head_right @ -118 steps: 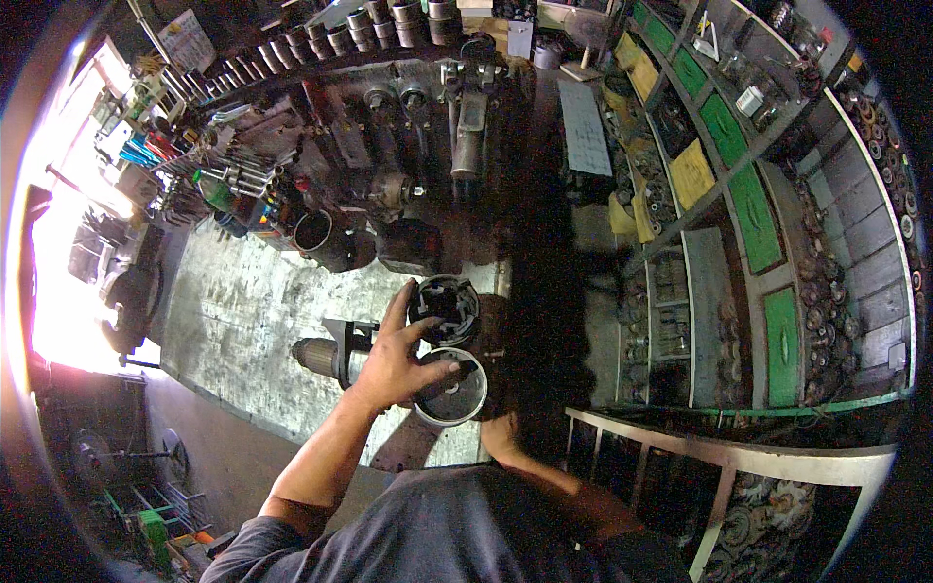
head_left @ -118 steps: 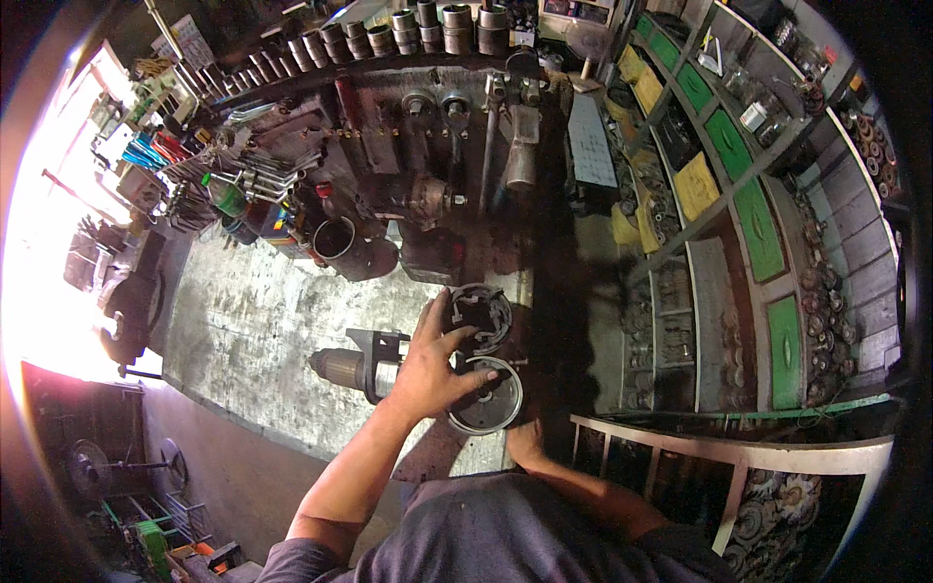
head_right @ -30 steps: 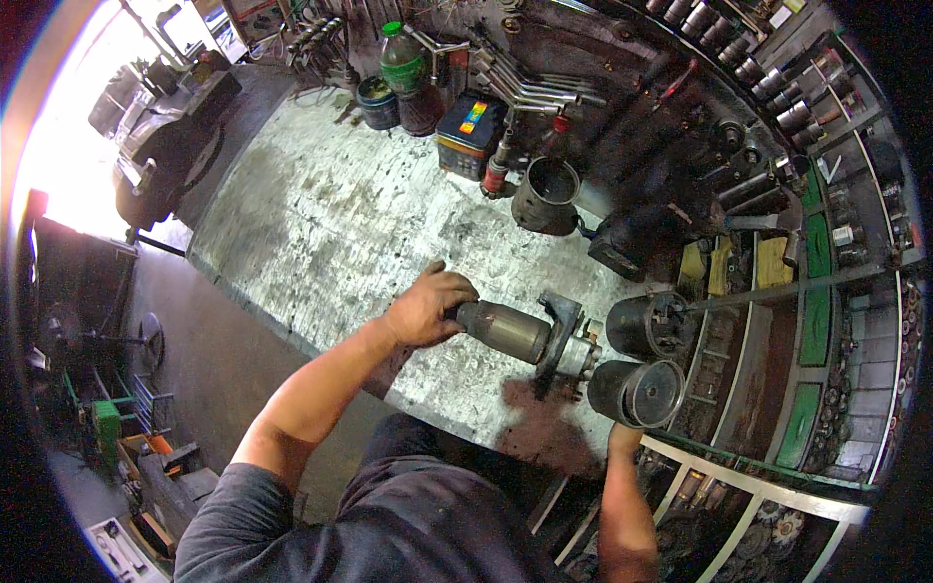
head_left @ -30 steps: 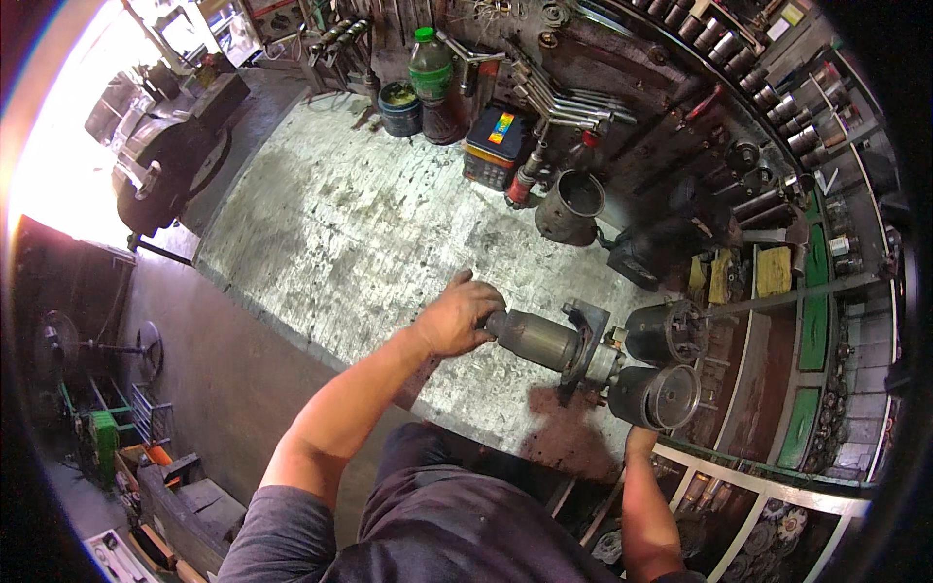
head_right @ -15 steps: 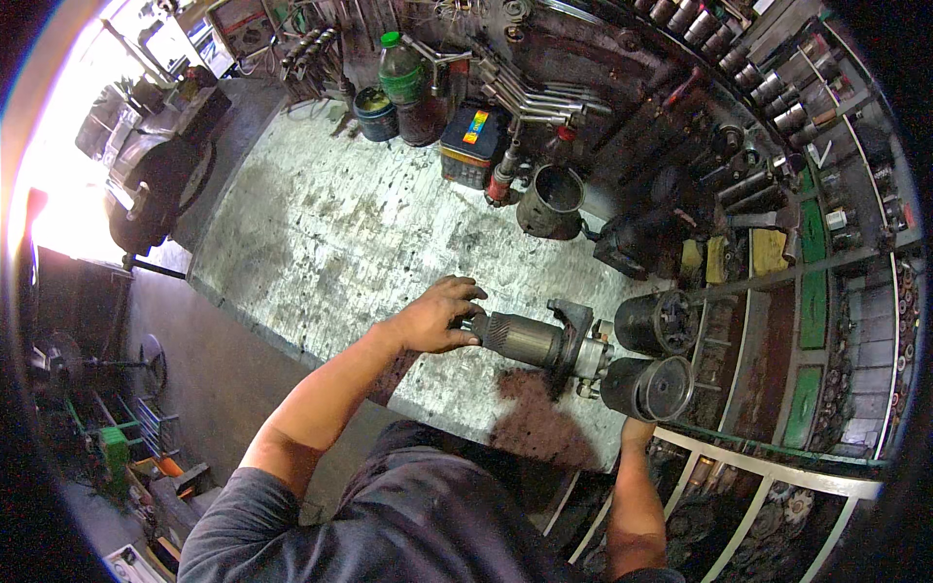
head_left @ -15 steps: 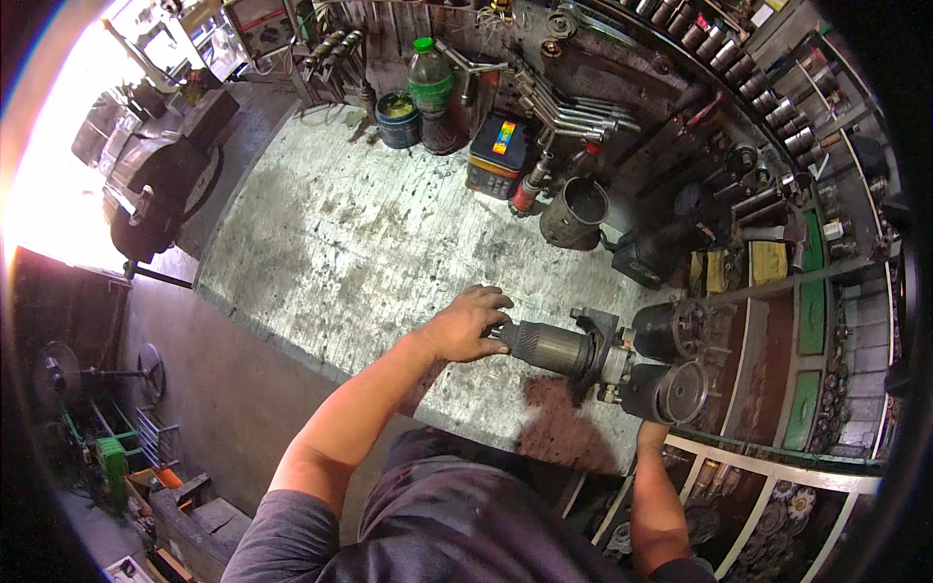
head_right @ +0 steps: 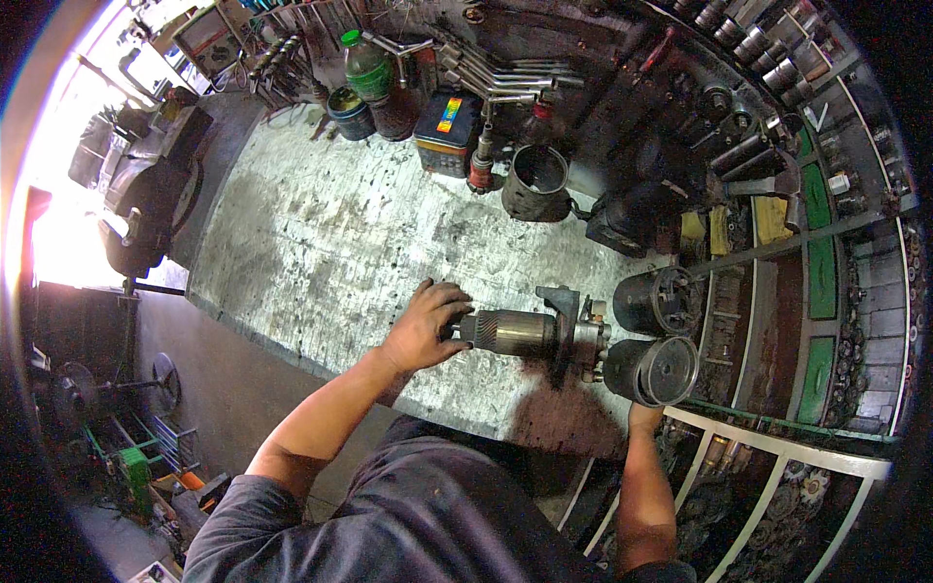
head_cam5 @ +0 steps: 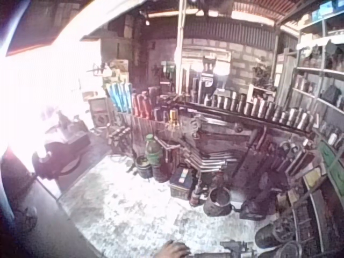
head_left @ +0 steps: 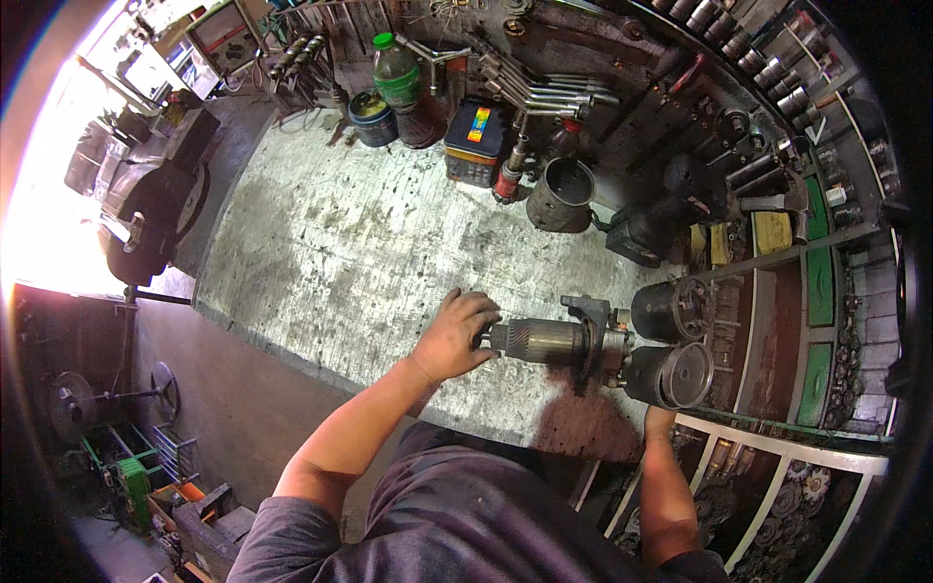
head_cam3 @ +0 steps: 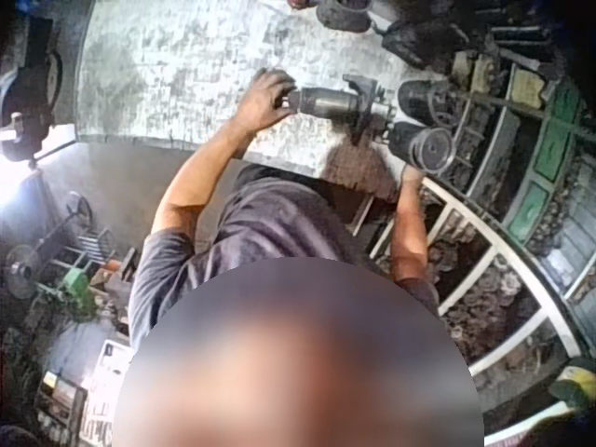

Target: The person disassembles a cylindrical mechanical assembly on a workbench, removes internal components, and reassembles the parts by hand. The person handles the housing, internal gears, and end caps, placing them back together in sequence.

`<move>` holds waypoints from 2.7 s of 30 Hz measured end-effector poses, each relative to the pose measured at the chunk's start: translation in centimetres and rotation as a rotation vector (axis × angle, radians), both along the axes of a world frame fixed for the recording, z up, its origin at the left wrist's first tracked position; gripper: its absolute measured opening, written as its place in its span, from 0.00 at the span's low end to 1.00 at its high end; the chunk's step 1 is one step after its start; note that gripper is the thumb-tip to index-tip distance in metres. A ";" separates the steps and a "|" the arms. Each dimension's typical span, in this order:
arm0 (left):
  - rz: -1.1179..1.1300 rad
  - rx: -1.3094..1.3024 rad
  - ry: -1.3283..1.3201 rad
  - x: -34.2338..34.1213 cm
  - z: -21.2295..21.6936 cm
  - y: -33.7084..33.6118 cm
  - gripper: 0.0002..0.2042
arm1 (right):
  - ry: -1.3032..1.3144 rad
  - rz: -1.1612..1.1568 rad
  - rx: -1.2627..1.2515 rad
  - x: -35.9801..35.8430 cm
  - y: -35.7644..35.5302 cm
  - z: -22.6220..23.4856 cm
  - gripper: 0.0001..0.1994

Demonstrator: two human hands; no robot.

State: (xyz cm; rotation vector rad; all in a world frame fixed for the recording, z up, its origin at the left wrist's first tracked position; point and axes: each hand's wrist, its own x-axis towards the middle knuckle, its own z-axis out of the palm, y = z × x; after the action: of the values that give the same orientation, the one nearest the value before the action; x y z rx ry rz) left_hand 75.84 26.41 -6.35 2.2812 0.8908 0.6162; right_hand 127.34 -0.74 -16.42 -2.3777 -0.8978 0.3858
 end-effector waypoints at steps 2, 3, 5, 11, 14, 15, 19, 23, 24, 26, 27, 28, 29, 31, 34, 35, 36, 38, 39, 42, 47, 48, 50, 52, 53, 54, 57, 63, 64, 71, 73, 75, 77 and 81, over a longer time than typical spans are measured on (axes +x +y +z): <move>-0.003 0.031 0.061 -0.2 0.3 0.1 0.34 | -0.045 -0.017 -0.031 0.3 -0.1 -0.8 0.24; -0.001 0.046 0.087 -0.3 0.4 0.1 0.35 | -0.070 -0.011 -0.046 0.3 -0.3 -1.1 0.24; -0.015 0.023 -0.011 -0.5 0.7 0.2 0.35 | -0.060 -0.025 -0.104 0.5 -0.4 -1.0 0.28; -0.013 0.245 -0.017 -0.6 1.0 -1.8 0.27 | -0.003 -0.008 -0.216 0.4 -0.2 0.9 0.36; 0.025 0.311 0.001 -0.7 0.9 -2.8 0.25 | 0.034 0.034 -0.167 0.2 -0.1 1.0 0.34; 0.037 0.324 0.017 -0.8 0.8 -3.1 0.25 | 0.034 0.036 -0.146 0.2 -0.2 0.8 0.33; 0.039 0.361 0.069 -1.1 0.2 -4.2 0.24 | 0.015 0.036 -0.062 0.3 -0.6 -0.4 0.30; 0.006 0.368 0.089 -1.6 -0.6 -5.0 0.23 | 0.000 0.040 -0.006 0.7 -1.1 -1.6 0.27; -0.003 0.364 0.091 -1.7 -0.7 -5.0 0.23 | -0.004 0.045 0.007 0.9 -1.3 -1.9 0.26; 0.025 0.316 0.045 -1.7 -0.9 -4.9 0.25 | -0.010 0.052 0.031 1.1 -1.4 -2.5 0.25; 0.062 0.271 -0.004 -1.6 -0.9 -4.6 0.26 | -0.016 0.056 0.039 1.2 -1.5 -2.8 0.24; 0.100 0.233 -0.067 -1.5 -0.8 -4.3 0.28 | -0.022 0.058 0.054 1.2 -1.5 -3.0 0.23; 0.144 0.178 -0.061 -1.2 -0.7 -4.0 0.30 | -0.026 0.062 0.056 1.3 -1.6 -3.0 0.23; 0.235 0.087 -0.082 -0.6 -0.4 -3.1 0.35 | -0.028 0.060 0.017 1.2 -1.6 -2.8 0.22; 0.051 0.077 0.139 0.2 0.0 -1.2 0.38 | -0.017 0.037 0.039 0.9 -1.3 -2.0 0.22; 0.006 0.097 0.198 0.5 0.0 -0.8 0.39 | -0.001 0.042 0.035 0.8 -1.1 -1.7 0.23; -0.008 0.090 0.189 0.6 0.0 -0.4 0.36 | 0.014 0.047 0.032 0.8 -0.8 -1.3 0.25; -0.048 0.019 0.187 0.7 -0.1 0.3 0.33 | -0.009 0.086 0.067 0.6 -0.3 -1.0 0.25; -0.069 -0.015 0.184 0.6 -0.1 0.4 0.32 | -0.046 0.121 0.102 0.4 0.0 -0.9 0.23; -0.076 -0.026 0.159 0.8 -0.2 0.3 0.31 | -0.024 0.105 0.108 0.0 0.0 -0.7 0.22; 0.052 0.177 0.041 1.6 -0.1 -0.6 0.31 | 0.080 0.141 0.138 0.2 -0.6 -0.5 0.24; 0.075 0.187 0.018 1.6 0.0 -0.4 0.31 | 0.080 0.108 0.103 0.4 -0.6 -0.5 0.25; 0.028 0.132 0.024 1.4 0.0 0.2 0.31 | 0.105 0.044 0.086 0.6 -0.4 -0.8 0.27; 0.016 0.064 0.041 1.2 0.0 0.7 0.30 | 0.070 0.077 0.131 0.8 -0.2 -1.2 0.26; 0.012 0.078 0.024 1.2 0.0 0.9 0.31 | 0.060 0.077 0.124 0.8 -0.2 -1.3 0.26; 0.006 0.064 0.026 1.2 -0.1 1.0 0.31 | 0.056 0.072 0.112 0.9 -0.2 -1.5 0.26; -0.051 -0.031 0.079 0.8 0.0 1.8 0.33 | 0.043 0.064 0.092 1.0 -0.4 -1.7 0.25; -0.158 -0.071 0.150 0.2 0.5 2.5 0.28 | 0.024 0.057 0.111 1.1 -0.5 -2.4 0.24; -0.158 -0.096 0.109 0.3 0.5 2.3 0.28 | 0.023 0.053 0.113 1.1 -0.6 -2.5 0.24; 0.051 0.032 -0.057 0.8 -0.4 -1.6 0.26 | 0.057 0.009 0.003 0.5 -0.7 -0.8 0.27; 0.068 0.066 -0.083 0.9 -0.8 -2.1 0.27 | 0.083 -0.041 -0.029 0.4 -0.6 -0.5 0.27; 0.081 0.095 -0.097 1.0 -1.2 -2.3 0.28 | 0.033 -0.061 -0.012 0.4 -0.6 -0.8 0.22; 0.090 0.117 -0.101 0.9 -1.5 -2.4 0.29 | 0.029 0.022 0.046 0.8 -0.9 -1.4 0.22; 0.086 0.080 -0.083 0.7 -1.5 -2.5 0.28 | 0.045 -0.051 -0.007 1.3 -1.2 -2.7 0.22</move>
State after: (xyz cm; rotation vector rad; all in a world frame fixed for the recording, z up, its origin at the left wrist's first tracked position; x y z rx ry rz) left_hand 76.56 23.89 -7.86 2.2792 0.9427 0.7916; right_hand 128.61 -1.95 -19.13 -2.3837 -0.8152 0.4208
